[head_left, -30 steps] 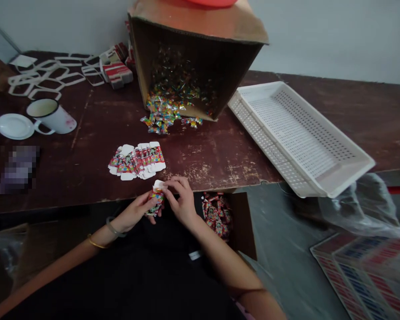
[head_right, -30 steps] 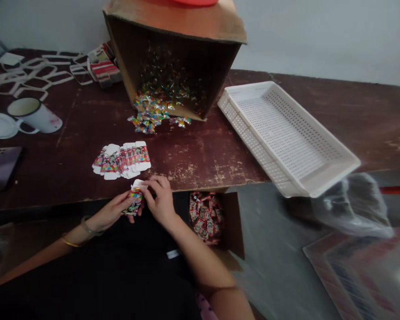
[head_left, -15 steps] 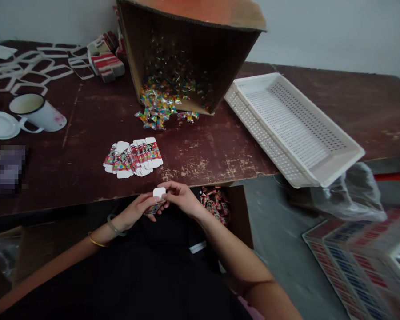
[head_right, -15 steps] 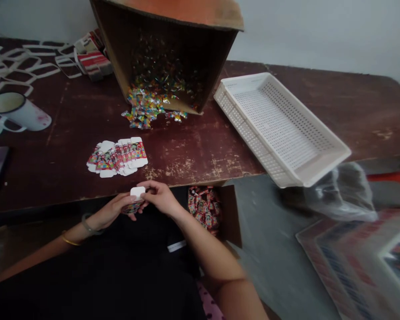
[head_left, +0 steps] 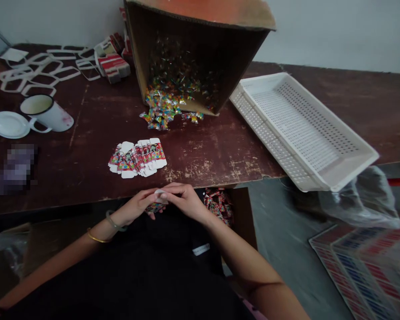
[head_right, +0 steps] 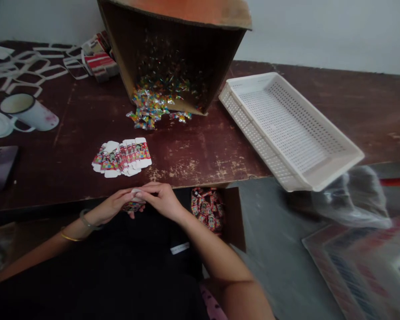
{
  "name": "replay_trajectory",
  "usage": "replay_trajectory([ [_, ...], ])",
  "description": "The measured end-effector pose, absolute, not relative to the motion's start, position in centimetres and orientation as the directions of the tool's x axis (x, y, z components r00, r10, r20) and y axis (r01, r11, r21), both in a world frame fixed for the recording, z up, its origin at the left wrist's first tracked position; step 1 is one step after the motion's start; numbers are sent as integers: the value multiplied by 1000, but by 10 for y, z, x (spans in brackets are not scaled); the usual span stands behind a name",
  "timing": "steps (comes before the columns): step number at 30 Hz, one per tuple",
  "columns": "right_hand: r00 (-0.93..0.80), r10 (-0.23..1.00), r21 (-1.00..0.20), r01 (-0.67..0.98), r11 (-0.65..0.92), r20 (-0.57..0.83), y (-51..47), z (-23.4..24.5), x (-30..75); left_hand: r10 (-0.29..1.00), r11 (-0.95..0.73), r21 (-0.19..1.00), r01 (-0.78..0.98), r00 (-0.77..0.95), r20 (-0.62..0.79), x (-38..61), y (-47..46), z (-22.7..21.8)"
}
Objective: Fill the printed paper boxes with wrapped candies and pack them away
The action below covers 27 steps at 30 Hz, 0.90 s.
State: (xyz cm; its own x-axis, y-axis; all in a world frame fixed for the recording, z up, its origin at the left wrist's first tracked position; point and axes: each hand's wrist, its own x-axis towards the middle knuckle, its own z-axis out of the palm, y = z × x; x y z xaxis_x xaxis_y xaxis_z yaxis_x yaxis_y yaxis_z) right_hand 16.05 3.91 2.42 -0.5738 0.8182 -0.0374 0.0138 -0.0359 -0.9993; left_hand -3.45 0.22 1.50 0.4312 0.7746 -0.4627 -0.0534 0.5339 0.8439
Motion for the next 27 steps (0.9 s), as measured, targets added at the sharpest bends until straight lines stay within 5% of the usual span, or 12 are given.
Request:
replay_trajectory([
  [11, -504, 863, -999, 22, -30, -37, 38, 37, 151, 772, 550, 795, -255, 518, -368, -41, 3, 18],
  [19, -466, 881, -996, 11, -90, -84, 38, 8, 155, 723, 532, 846, -32, 537, -434, -48, -1, 3],
  [24, -268, 958, -979, 141, 144, 103, 9, -6, 152, 680, 631, 759, -160, 586, -441, -34, 2, -5],
  [27, -178, 983, -983, 169, 78, 47, 2, -1, 173, 638, 674, 716, -181, 631, -441, -7, 3, 0],
])
